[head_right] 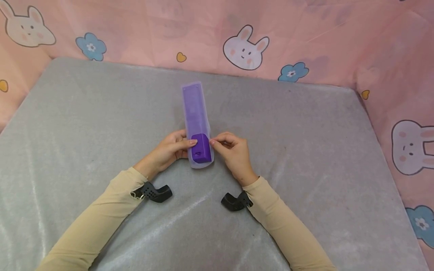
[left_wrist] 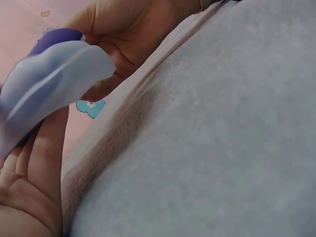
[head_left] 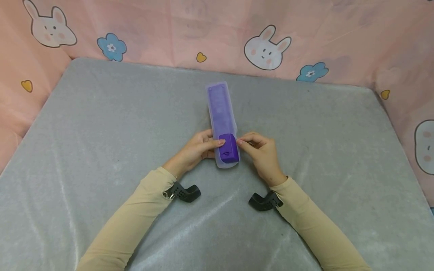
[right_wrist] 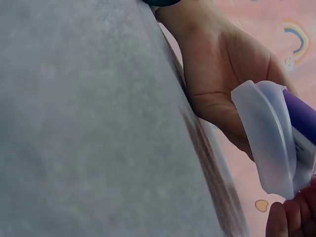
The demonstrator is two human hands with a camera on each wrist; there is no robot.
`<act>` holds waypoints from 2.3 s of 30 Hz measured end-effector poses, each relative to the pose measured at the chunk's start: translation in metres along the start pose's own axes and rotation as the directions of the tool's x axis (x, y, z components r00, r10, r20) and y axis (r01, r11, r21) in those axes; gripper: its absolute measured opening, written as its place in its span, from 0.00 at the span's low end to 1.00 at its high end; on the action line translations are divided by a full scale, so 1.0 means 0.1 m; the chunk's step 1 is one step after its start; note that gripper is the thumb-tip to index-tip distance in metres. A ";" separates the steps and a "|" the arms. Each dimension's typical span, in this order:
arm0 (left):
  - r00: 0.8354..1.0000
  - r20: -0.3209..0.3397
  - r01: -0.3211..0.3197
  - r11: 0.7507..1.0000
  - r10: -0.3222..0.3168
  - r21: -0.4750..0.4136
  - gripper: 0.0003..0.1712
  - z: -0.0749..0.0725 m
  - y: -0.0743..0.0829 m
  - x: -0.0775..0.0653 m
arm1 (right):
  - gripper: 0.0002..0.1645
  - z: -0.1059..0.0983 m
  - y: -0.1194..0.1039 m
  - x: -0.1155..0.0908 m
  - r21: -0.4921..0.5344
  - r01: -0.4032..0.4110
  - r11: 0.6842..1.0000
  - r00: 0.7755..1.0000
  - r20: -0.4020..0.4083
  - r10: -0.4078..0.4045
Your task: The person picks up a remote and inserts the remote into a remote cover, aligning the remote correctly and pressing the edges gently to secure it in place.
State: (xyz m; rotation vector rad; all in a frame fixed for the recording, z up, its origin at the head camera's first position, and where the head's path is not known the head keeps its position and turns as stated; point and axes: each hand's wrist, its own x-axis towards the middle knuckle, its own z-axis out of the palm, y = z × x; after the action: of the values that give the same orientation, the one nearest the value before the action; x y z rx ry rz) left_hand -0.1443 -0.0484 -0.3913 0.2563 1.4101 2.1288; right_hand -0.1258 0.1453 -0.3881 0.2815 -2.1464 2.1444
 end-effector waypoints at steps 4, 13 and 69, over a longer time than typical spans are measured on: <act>0.999 -0.032 0.023 1.000 -0.022 0.019 0.26 0.01 0.01 0.00 | 0.12 0.01 0.02 0.01 0.033 -0.025 0.999 0.999 -0.034 0.026; 0.993 -0.112 0.047 0.997 -0.039 0.067 0.25 0.04 0.01 0.02 | 0.18 0.01 0.04 0.00 0.074 -0.071 0.995 0.996 -0.046 0.074; 0.967 -0.252 -0.050 0.999 0.048 -0.004 0.25 0.02 0.06 0.02 | 0.08 0.00 0.07 0.01 0.039 -0.046 0.998 0.998 0.052 0.044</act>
State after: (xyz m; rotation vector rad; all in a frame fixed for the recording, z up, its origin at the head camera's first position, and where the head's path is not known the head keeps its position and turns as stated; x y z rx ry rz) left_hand -0.1473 -0.0478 -0.3855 0.0160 1.5473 2.2716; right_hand -0.1284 0.1454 -0.3946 0.2967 -2.1585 2.2309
